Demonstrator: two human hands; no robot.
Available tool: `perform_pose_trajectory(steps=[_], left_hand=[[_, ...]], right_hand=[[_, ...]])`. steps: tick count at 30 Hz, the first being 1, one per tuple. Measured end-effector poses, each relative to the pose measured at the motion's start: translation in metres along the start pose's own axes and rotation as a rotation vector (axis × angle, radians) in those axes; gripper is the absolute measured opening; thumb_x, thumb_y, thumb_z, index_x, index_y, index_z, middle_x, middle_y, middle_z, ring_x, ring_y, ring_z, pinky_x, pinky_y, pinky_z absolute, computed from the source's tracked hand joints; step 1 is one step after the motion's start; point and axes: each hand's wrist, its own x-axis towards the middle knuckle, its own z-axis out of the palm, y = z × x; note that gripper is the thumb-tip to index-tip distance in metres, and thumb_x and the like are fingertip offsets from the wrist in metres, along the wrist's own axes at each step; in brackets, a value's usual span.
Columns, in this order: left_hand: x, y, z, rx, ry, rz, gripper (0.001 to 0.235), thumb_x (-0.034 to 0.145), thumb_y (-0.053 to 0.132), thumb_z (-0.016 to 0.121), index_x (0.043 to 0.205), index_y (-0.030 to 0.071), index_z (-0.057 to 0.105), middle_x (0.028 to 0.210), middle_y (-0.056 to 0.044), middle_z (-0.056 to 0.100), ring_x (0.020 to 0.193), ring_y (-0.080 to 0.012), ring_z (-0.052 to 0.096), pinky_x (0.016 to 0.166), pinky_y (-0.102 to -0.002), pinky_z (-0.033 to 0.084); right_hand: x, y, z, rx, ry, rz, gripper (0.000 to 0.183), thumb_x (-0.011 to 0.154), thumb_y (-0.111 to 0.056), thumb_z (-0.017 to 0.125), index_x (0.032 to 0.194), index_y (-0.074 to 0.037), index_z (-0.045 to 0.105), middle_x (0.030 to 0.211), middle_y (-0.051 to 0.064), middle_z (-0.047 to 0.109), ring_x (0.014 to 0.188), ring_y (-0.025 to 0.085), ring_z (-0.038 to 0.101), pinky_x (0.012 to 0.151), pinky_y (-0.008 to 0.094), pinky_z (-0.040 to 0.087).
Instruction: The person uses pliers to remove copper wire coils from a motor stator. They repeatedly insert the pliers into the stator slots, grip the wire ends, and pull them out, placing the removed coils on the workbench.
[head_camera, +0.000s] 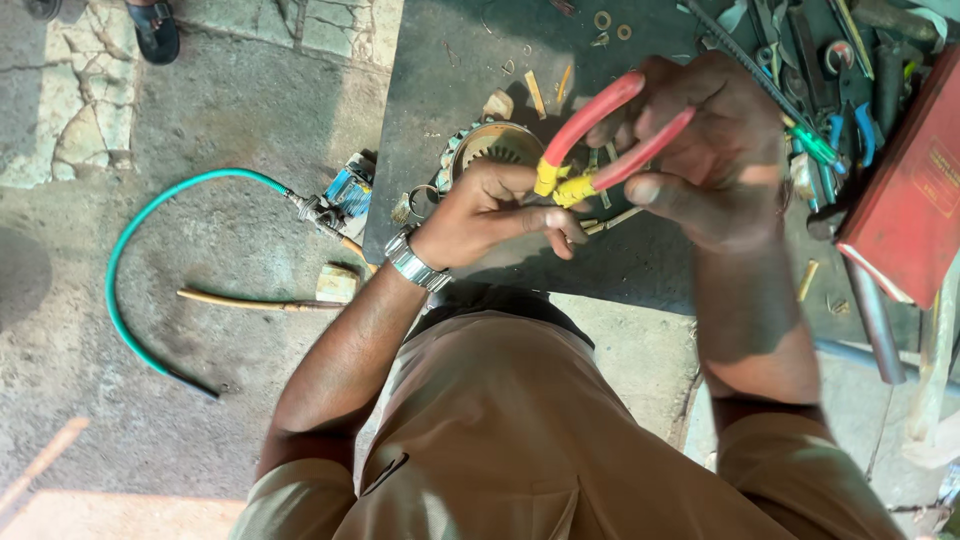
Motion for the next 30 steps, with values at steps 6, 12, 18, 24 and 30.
perform_pose_trajectory(steps=[6, 12, 18, 24, 30], left_hand=[[0.000, -0.003, 0.015, -0.108, -0.030, -0.021, 0.024, 0.107, 0.008, 0.062, 0.125, -0.007, 0.066, 0.103, -0.017, 0.077, 0.093, -0.0234, 0.079, 0.088, -0.036, 0.064], [-0.014, 0.005, 0.019, 0.682, 0.359, 0.279, 0.025, 0.097, 0.016, 0.074, 0.115, -0.002, 0.073, 0.116, -0.015, 0.074, 0.110, -0.0238, 0.069, 0.096, -0.037, 0.056], [-0.035, -0.002, 0.001, 0.855, 0.855, 0.183, 0.020, 0.101, 0.012, 0.070, 0.118, 0.004, 0.074, 0.115, -0.007, 0.077, 0.106, -0.0186, 0.075, 0.094, -0.033, 0.059], [-0.007, -0.017, -0.042, 1.005, 0.853, 0.156, 0.022, 0.093, 0.010, 0.074, 0.114, 0.003, 0.073, 0.111, -0.012, 0.076, 0.097, -0.0205, 0.075, 0.086, -0.032, 0.058], [0.027, -0.042, -0.077, 0.762, 0.588, 0.126, 0.026, 0.101, 0.010, 0.065, 0.125, 0.002, 0.067, 0.115, -0.013, 0.076, 0.108, -0.0236, 0.075, 0.095, -0.035, 0.057]], right_hand=[[-0.019, 0.051, 0.013, 0.267, 0.093, -0.101, 0.018, 0.105, -0.023, 0.068, 0.103, -0.006, 0.061, 0.117, 0.013, 0.064, 0.098, 0.022, 0.065, 0.083, 0.036, 0.057], [-0.026, 0.047, 0.010, 0.225, 0.197, -0.199, 0.038, 0.113, -0.039, 0.056, 0.098, -0.004, 0.057, 0.102, 0.016, 0.067, 0.074, 0.024, 0.064, 0.068, 0.038, 0.058], [-0.035, 0.067, -0.007, -0.081, 0.337, -0.311, 0.029, 0.113, -0.030, 0.057, 0.122, -0.002, 0.060, 0.131, 0.015, 0.061, 0.103, 0.021, 0.064, 0.089, 0.037, 0.058], [-0.044, 0.094, 0.015, -0.111, 0.398, -0.172, 0.025, 0.116, -0.003, 0.062, 0.140, 0.001, 0.059, 0.144, 0.011, 0.050, 0.124, 0.020, 0.056, 0.108, 0.032, 0.048], [-0.042, 0.095, 0.038, -0.465, 0.506, -0.079, 0.044, 0.113, 0.008, 0.055, 0.156, -0.002, 0.045, 0.158, 0.012, 0.040, 0.140, 0.018, 0.048, 0.113, 0.031, 0.048]])
